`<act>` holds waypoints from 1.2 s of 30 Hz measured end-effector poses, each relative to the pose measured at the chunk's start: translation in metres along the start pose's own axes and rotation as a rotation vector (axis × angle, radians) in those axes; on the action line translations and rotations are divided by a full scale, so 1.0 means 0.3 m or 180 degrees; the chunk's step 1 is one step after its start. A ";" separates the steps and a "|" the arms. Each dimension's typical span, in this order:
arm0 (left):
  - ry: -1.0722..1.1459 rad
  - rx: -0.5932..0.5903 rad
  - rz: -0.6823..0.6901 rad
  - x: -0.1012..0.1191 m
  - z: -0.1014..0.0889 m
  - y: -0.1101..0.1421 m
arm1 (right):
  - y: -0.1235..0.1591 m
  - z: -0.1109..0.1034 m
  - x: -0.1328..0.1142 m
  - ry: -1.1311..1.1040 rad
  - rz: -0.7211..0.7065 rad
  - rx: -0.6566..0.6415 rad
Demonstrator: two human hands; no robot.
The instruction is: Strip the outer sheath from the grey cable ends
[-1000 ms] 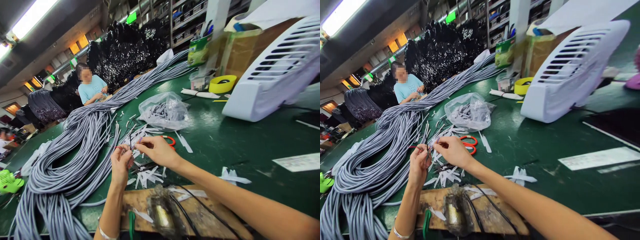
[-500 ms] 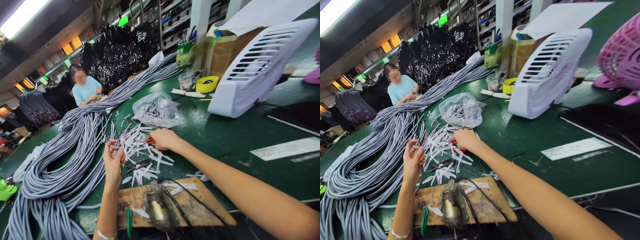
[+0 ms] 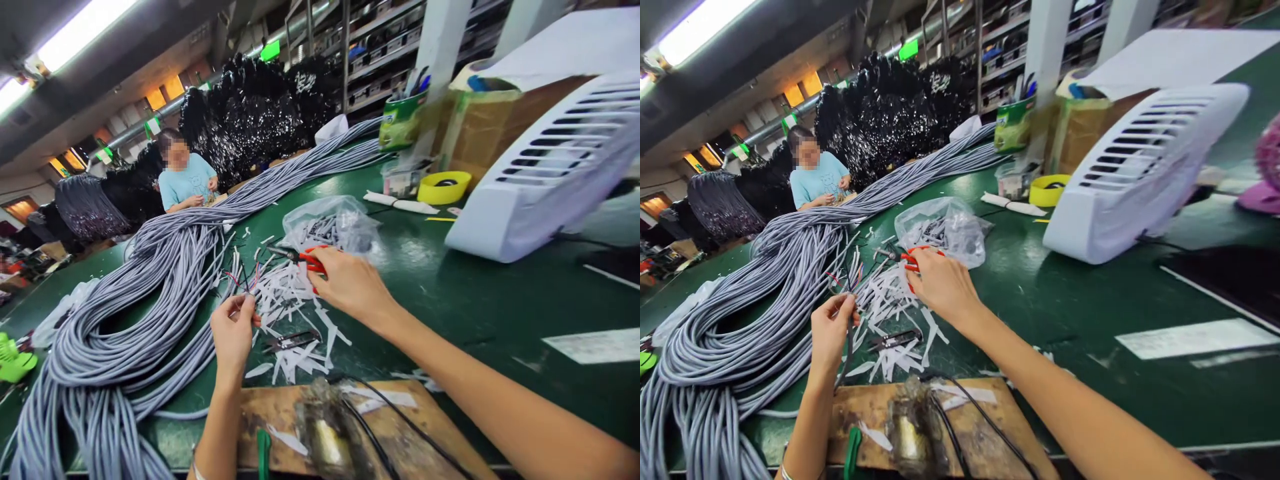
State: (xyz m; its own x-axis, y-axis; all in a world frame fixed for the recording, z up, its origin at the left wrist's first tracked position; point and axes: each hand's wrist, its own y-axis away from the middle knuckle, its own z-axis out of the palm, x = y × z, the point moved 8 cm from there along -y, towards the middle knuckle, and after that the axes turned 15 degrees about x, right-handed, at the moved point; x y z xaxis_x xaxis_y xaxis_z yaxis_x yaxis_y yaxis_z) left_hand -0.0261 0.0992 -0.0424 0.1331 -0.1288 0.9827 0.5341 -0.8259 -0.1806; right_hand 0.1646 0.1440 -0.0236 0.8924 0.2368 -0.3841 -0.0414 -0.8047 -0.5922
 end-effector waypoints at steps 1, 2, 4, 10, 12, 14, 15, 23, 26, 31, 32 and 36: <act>0.0011 0.0029 0.0058 0.004 -0.004 -0.001 | -0.003 -0.009 -0.012 -0.0394 -0.0034 0.0165; 0.0033 0.0057 0.0118 0.007 -0.009 -0.001 | -0.004 -0.019 -0.027 -0.0784 -0.0092 0.0305; 0.0096 0.0147 0.0252 0.016 -0.021 -0.003 | 0.005 -0.034 -0.061 -0.1368 -0.0239 0.0475; 0.0063 0.0328 0.0726 0.044 -0.046 0.012 | 0.062 -0.035 -0.159 -0.1928 -0.0680 0.0291; 0.0003 0.0345 0.0941 0.059 -0.047 0.025 | 0.078 -0.022 -0.178 -0.1983 -0.0820 0.0125; -0.0078 0.0357 0.1178 0.077 -0.047 0.037 | 0.092 -0.011 -0.188 -0.2004 -0.0933 -0.0020; -0.0103 0.0359 0.1287 0.085 -0.047 0.042 | 0.097 -0.007 -0.191 -0.1990 -0.0983 -0.0071; -0.0033 0.0141 0.1529 0.128 -0.048 0.055 | 0.126 -0.023 -0.206 -0.1789 -0.1426 0.0036; 0.0042 0.0088 0.1515 0.133 -0.053 0.055 | 0.140 -0.038 -0.212 -0.1592 -0.1689 0.0284; 0.0265 0.0076 0.0929 0.088 -0.042 0.024 | 0.142 -0.025 -0.215 -0.1212 -0.1767 0.0331; 0.0374 0.0035 0.0762 0.082 -0.034 0.017 | 0.129 -0.016 -0.205 -0.1066 -0.1625 0.0237; 0.1069 -0.0018 0.0118 0.113 -0.060 0.018 | 0.070 0.042 -0.105 0.0107 -0.0763 -0.0501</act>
State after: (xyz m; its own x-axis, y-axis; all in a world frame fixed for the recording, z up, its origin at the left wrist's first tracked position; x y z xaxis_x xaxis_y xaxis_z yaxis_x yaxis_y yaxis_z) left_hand -0.0337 0.0805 -0.0093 -0.1306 -0.3317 0.9343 0.5294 -0.8201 -0.2171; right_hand 0.1300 0.1266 -0.0327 0.8829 0.4144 -0.2210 0.2405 -0.8031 -0.5451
